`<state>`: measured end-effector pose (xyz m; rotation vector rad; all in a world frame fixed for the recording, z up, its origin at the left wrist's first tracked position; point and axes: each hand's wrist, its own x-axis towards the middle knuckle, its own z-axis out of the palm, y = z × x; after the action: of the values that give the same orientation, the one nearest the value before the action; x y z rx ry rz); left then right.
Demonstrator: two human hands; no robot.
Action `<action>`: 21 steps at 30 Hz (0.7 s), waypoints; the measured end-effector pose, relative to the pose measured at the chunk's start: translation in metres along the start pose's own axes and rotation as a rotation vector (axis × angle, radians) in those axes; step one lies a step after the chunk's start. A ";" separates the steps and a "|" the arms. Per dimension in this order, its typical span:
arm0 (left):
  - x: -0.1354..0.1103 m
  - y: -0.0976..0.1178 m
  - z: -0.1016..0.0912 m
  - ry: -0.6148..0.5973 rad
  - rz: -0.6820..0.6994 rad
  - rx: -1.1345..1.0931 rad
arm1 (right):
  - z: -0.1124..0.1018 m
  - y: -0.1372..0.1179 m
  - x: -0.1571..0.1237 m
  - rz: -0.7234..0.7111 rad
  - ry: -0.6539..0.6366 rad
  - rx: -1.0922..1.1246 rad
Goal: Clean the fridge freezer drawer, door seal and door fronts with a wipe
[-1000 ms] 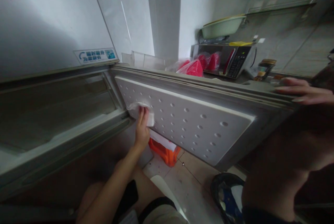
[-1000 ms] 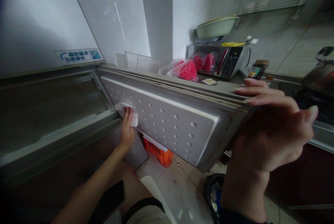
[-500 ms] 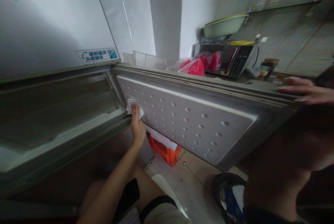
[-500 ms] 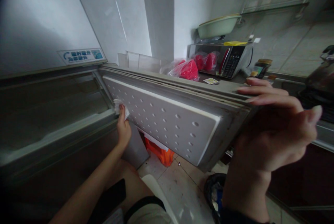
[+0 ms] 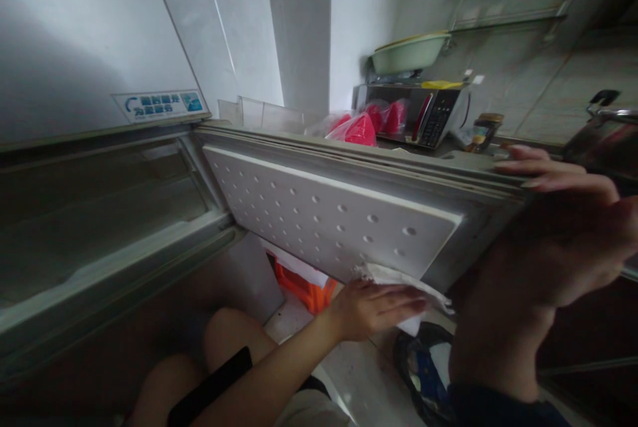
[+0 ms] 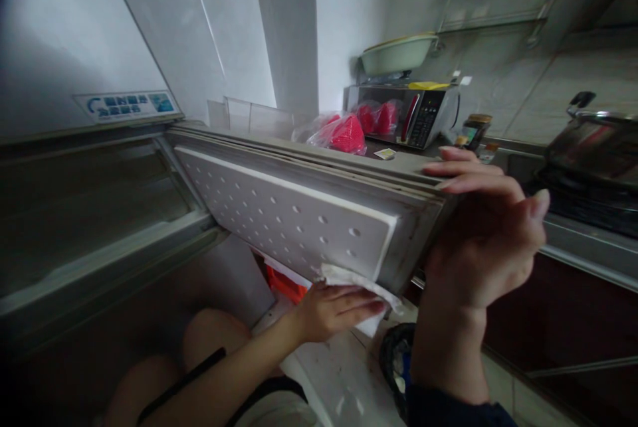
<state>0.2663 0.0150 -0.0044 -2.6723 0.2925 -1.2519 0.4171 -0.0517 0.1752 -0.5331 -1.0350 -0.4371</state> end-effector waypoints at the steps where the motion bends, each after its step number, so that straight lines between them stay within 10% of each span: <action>1: 0.004 0.002 0.001 -0.033 0.042 -0.005 | -0.001 0.000 0.000 -0.003 0.004 0.001; 10: -0.007 -0.020 -0.013 -0.080 0.147 0.035 | -0.003 0.005 0.002 -0.021 -0.003 0.004; 21: -0.124 -0.105 -0.030 -0.024 -0.252 0.083 | 0.003 -0.002 -0.001 0.033 0.012 -0.028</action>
<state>0.1761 0.1455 -0.0513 -2.7138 -0.1016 -1.2655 0.4133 -0.0517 0.1759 -0.5717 -1.0087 -0.4254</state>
